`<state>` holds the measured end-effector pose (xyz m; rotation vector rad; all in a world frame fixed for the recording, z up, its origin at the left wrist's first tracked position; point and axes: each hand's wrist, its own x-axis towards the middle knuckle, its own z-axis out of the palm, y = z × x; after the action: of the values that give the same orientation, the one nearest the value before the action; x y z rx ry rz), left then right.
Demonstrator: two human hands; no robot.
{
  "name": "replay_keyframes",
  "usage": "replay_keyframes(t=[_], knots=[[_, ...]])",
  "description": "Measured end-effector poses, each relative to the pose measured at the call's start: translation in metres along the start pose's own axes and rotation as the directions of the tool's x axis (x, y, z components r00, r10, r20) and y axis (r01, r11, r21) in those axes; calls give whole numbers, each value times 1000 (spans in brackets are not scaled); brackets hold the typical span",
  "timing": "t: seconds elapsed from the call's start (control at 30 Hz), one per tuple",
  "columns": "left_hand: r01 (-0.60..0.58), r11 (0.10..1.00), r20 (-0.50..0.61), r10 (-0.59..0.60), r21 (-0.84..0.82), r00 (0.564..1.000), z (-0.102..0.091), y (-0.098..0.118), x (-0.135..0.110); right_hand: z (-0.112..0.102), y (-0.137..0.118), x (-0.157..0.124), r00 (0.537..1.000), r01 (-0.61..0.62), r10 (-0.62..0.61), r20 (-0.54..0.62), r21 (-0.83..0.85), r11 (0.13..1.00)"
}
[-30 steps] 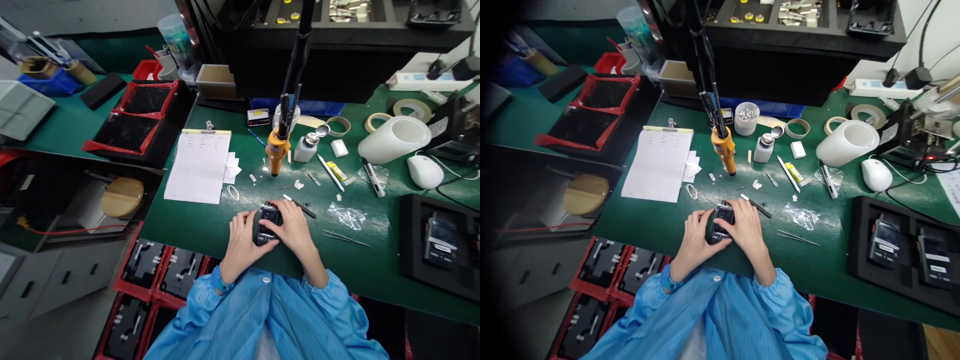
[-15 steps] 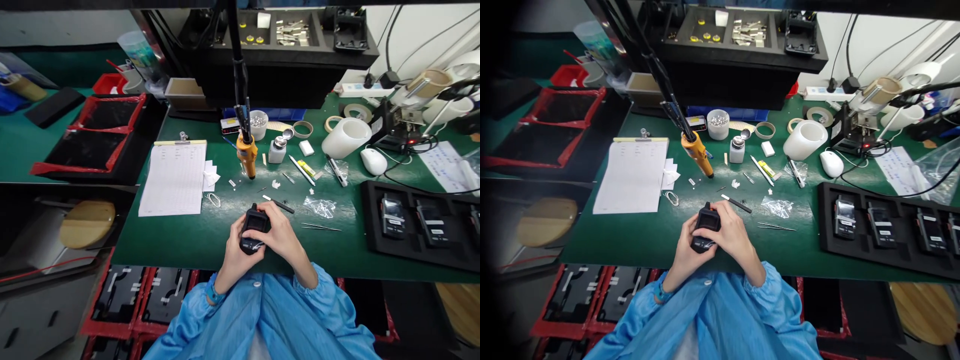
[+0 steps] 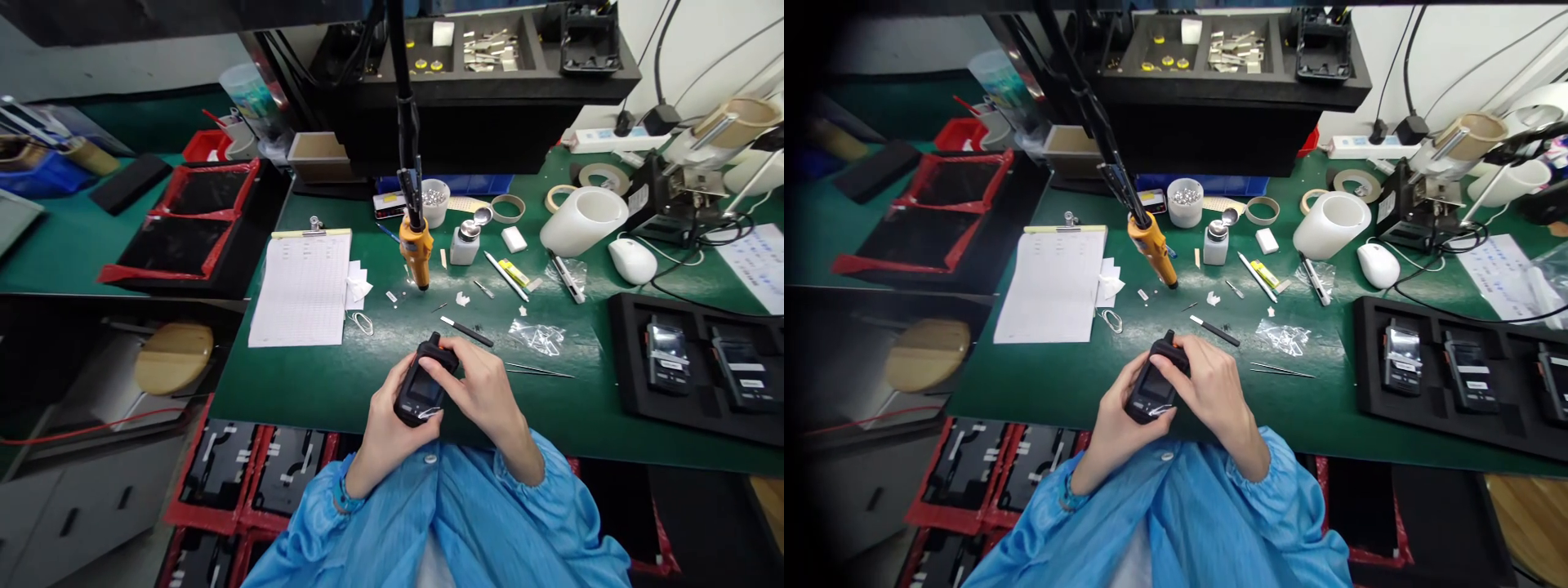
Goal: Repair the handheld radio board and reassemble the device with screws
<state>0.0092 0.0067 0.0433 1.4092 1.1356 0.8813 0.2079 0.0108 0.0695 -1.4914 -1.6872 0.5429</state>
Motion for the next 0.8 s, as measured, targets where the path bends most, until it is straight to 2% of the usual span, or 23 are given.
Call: replay_keyframes(t=[0.1, 0.2, 0.23, 0.3, 0.37, 0.43, 0.53, 0.63, 0.8], knots=[[6, 999, 22, -5, -54, 1000, -4, 4, -1, -1, -1, 0, 999, 3, -2, -33, 24, 1000], [100, 958, 109, -73, -268, 991, -3, 2, -4, -1, -1, -1, 998, -6, 9, -61, 50, 999], [154, 914, 157, -101, -375, 982, -2, 1, -5, -2, -1, -1, 997, -9, 13, -70, 57, 998], [270, 772, 257, -144, -575, 956, 2, -1, -6, -3, -2, -2, 996, -6, 11, -88, 65, 998], [367, 627, 314, -199, -687, 928, 6, 0, -5, -3, -3, -4, 993, -2, 9, -116, 60, 998], [432, 551, 329, -280, -714, 902, 9, 4, -1, -4, -3, -5, 986, -2, 9, -164, 42, 999], [459, 532, 294, -368, -711, 882, 14, 10, 5, -4, -2, -7, 969, 25, -24, -247, 2, 1000], [448, 522, 248, -408, -726, 879, 18, 8, 8, -3, 2, -8, 945, 93, -109, -308, -65, 994], [460, 480, 249, -439, -747, 863, 27, 1, 9, 0, 9, -11, 892, 207, -287, -349, -248, 946]])
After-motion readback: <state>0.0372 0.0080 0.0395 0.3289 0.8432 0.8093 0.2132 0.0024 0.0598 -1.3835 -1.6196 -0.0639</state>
